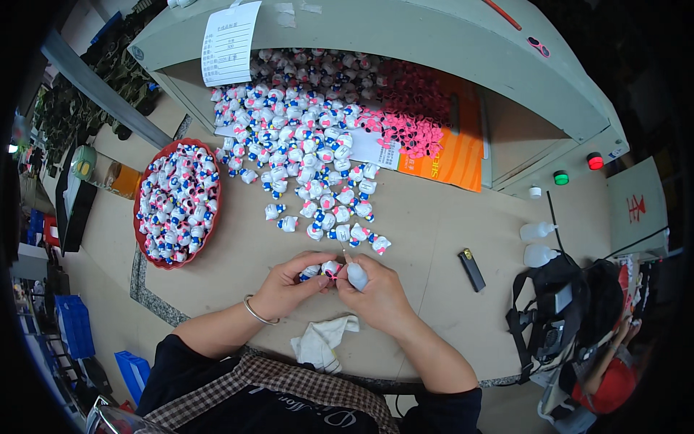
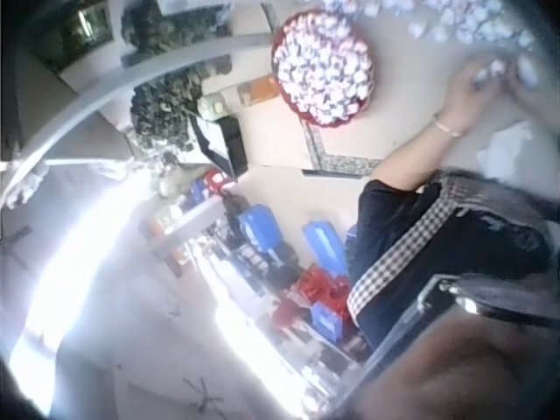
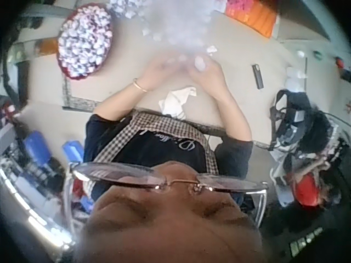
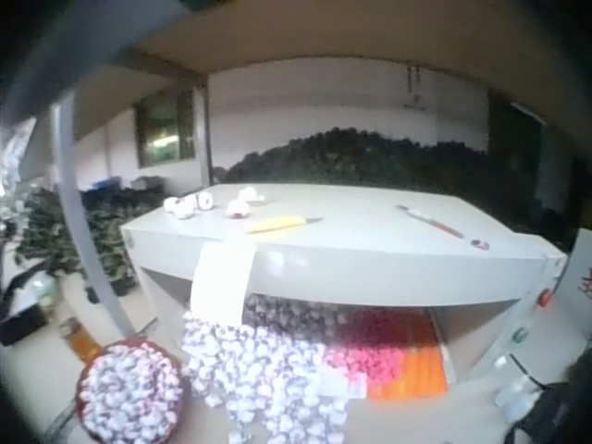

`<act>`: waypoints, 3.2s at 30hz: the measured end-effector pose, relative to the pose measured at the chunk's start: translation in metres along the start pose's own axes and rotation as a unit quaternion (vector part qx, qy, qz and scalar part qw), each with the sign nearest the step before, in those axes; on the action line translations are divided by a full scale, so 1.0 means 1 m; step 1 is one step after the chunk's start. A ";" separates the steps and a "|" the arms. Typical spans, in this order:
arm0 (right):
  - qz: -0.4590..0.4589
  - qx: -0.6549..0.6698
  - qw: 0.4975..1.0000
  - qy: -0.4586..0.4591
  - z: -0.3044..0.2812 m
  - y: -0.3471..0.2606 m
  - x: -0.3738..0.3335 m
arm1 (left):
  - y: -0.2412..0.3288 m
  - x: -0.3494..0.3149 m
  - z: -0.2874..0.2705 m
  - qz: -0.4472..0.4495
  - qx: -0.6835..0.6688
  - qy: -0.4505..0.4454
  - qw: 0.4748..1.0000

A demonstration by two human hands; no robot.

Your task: The person applies glue from a glue bottle to small plastic parts to assemble small figurines.

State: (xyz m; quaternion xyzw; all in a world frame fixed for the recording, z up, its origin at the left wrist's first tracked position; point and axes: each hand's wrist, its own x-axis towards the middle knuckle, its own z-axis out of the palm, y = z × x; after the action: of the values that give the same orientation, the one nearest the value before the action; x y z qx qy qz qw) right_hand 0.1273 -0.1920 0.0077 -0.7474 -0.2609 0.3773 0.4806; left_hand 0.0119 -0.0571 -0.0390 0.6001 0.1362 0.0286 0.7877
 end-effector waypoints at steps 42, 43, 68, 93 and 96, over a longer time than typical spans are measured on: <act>-0.048 0.149 0.987 0.041 0.023 0.020 0.002 | 0.016 -0.008 -0.015 -0.058 -0.375 0.064 0.923; -0.056 0.148 0.987 0.030 0.022 0.023 0.002 | 0.021 -0.006 -0.021 -0.047 -0.373 0.072 0.924; -0.221 0.158 0.960 0.062 0.015 0.011 -0.001 | 0.011 0.000 -0.001 -0.015 -0.082 -0.040 0.996; -0.098 0.286 0.953 0.029 -0.012 0.017 -0.024 | 0.007 -0.001 -0.006 -0.095 -0.159 -0.020 0.983; -0.092 0.307 0.944 0.077 0.000 0.030 -0.019 | 0.009 -0.003 -0.004 -0.066 -0.257 0.001 0.964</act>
State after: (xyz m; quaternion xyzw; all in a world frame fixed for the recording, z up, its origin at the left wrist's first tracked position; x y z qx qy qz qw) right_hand 0.1169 -0.2182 -0.0136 -0.5637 -0.1621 0.3344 0.7377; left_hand 0.0088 -0.0516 -0.0311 0.3673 0.1646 0.0108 0.9153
